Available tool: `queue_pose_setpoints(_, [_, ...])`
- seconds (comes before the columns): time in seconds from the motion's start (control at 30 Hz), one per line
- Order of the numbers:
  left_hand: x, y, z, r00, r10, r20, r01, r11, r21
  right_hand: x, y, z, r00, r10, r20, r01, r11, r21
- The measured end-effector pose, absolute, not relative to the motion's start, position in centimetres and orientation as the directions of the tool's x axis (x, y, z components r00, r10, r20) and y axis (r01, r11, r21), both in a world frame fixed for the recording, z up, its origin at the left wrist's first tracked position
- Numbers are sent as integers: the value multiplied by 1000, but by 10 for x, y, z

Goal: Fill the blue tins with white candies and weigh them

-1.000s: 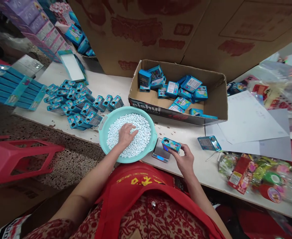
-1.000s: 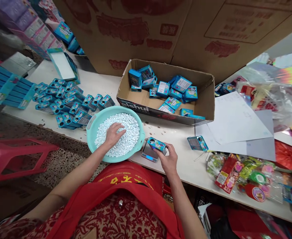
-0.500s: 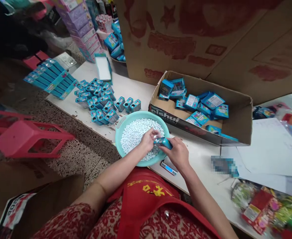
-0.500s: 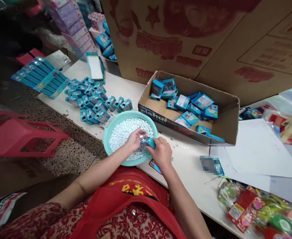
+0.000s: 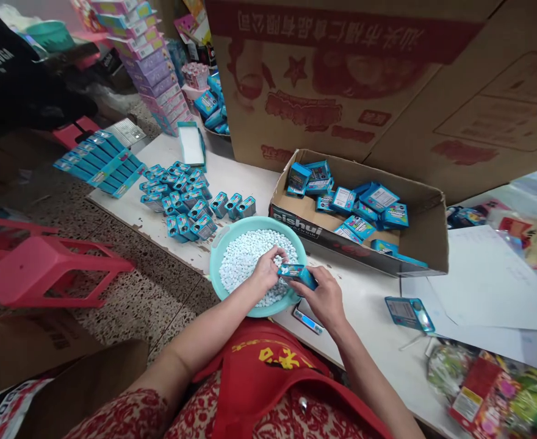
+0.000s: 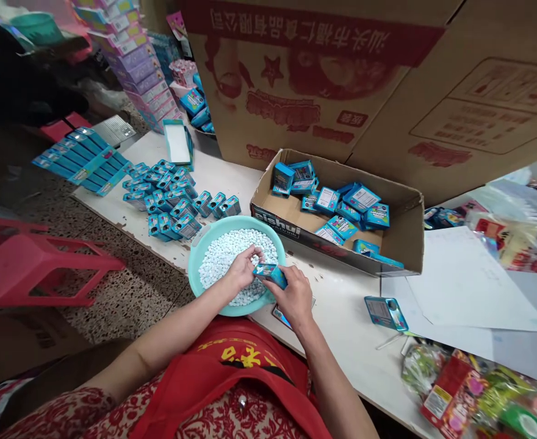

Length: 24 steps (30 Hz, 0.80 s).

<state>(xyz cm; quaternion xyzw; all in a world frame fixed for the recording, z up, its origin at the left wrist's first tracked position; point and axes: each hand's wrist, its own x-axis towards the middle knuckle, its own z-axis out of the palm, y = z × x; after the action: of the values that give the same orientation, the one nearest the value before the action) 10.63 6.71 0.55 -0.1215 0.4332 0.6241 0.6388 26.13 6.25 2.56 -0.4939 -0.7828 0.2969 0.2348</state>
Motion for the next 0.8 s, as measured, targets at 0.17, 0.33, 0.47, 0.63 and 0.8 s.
queue_pose_setpoints(0.17, [95, 68, 19, -112, 759, -641, -900, 195, 389, 287, 47, 31, -291, 957, 11, 304, 104, -947])
queue_pose_setpoints(0.33, [75, 65, 8, -145, 666, -732, -795, 362, 487, 336, 20, 2, -16, 990, -143, 259, -134, -957])
queue_pose_setpoints(0.47, [77, 66, 2, -132, 620, -774, -769, 428, 474, 358, 7, -10, 26, 988, -153, 387, -151, -910])
queue_pose_setpoints(0.63, [114, 66, 39, -123, 770, -626, -776, 319, 544, 335, 12, 17, -106, 993, 44, 516, 93, -851])
queue_pose_setpoints(0.8, [139, 60, 66, -326, 871, -368, -569, 130, 812, 284, 26, 36, -290, 943, 163, 557, 304, -773])
